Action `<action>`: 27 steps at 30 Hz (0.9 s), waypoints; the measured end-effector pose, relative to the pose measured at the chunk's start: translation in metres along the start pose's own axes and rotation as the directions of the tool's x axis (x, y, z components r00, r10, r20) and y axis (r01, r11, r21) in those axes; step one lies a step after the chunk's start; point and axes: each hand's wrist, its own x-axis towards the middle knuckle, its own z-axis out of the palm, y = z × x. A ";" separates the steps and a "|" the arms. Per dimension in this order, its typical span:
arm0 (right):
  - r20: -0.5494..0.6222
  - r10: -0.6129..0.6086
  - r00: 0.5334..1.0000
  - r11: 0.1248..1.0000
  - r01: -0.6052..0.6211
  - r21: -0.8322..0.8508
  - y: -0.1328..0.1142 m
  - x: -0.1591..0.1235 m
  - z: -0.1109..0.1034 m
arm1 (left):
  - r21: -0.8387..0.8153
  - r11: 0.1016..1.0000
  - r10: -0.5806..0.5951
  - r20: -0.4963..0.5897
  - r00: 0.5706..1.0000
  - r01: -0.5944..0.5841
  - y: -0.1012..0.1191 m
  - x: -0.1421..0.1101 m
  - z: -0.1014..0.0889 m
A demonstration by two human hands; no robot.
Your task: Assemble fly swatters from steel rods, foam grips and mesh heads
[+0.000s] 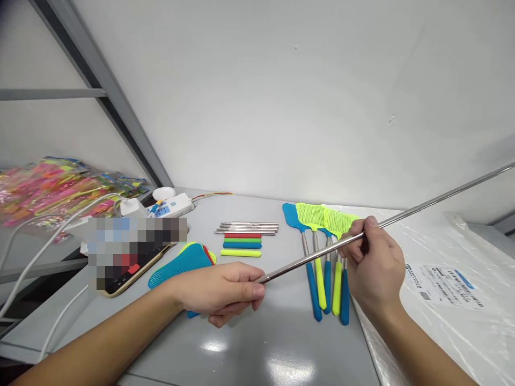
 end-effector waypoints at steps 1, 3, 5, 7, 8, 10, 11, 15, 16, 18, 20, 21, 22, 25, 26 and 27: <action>-0.036 -0.022 0.999 1.000 0.022 0.003 0.001 0.002 -0.001 | 0.015 1.000 -0.012 -0.007 1.000 0.012 -0.002 0.002 0.000; -0.089 -0.073 0.993 0.997 0.074 0.000 0.004 0.007 -0.004 | -0.024 0.999 -0.041 0.006 0.999 0.041 -0.008 0.008 0.001; -0.089 -0.101 0.991 0.995 0.103 0.017 0.008 0.009 -0.006 | -0.107 0.992 -0.061 0.062 0.996 0.067 -0.015 0.014 0.003; -0.065 -0.097 0.993 0.994 0.100 0.048 0.010 0.006 -0.006 | -0.143 0.985 -0.077 0.114 0.991 0.093 -0.020 0.018 0.006; -0.053 -0.091 0.994 0.994 0.094 0.059 0.011 0.004 -0.005 | -0.148 0.984 -0.083 0.129 0.988 0.102 -0.021 0.019 0.007; -0.041 -0.074 0.996 0.994 0.077 0.072 0.010 -0.002 -0.002 | -0.150 0.983 -0.087 0.145 0.986 0.109 -0.021 0.017 0.007; -0.039 -0.053 0.998 0.995 0.056 0.077 0.008 -0.003 -0.001 | -0.152 0.982 -0.088 0.147 0.985 0.111 -0.020 0.015 0.006; -0.093 0.011 0.996 0.986 0.005 0.165 -0.010 0.011 -0.008 | -0.167 0.976 -0.108 0.180 0.978 0.139 -0.014 0.009 0.002; -0.121 -0.009 0.993 0.983 0.031 0.183 -0.016 0.019 -0.015 | -0.164 0.975 -0.116 0.188 0.975 0.147 -0.014 0.009 0.002; -0.180 -0.084 0.980 0.987 0.106 0.118 -0.025 0.039 -0.032 | -0.155 0.976 -0.123 0.188 0.975 0.153 -0.014 0.011 0.002; -0.206 -0.208 0.956 0.978 0.208 -0.022 -0.027 0.057 -0.049 | -0.153 0.976 -0.126 0.172 0.977 0.153 -0.016 0.013 0.002; -0.201 -0.231 0.952 0.973 0.222 -0.068 -0.026 0.064 -0.055 | -0.152 0.976 -0.129 0.161 0.978 0.154 -0.016 0.014 0.002; -0.195 -0.240 0.951 0.970 0.226 -0.092 -0.023 0.067 -0.058 | -0.146 0.977 -0.135 0.146 0.980 0.156 -0.016 0.014 0.001; -0.194 -0.191 0.962 0.982 0.188 -0.034 -0.010 0.058 -0.048 | -0.089 0.983 -0.152 0.079 0.985 0.159 -0.015 0.012 -0.001; -0.205 -0.163 0.965 0.986 0.168 0.007 -0.004 0.049 -0.040 | -0.071 0.985 -0.150 0.060 0.987 0.154 -0.014 0.011 -0.001; -0.209 -0.120 0.971 0.990 0.133 0.047 0.001 0.037 -0.029 | -0.060 0.987 -0.146 0.051 0.988 0.149 -0.012 0.011 0.000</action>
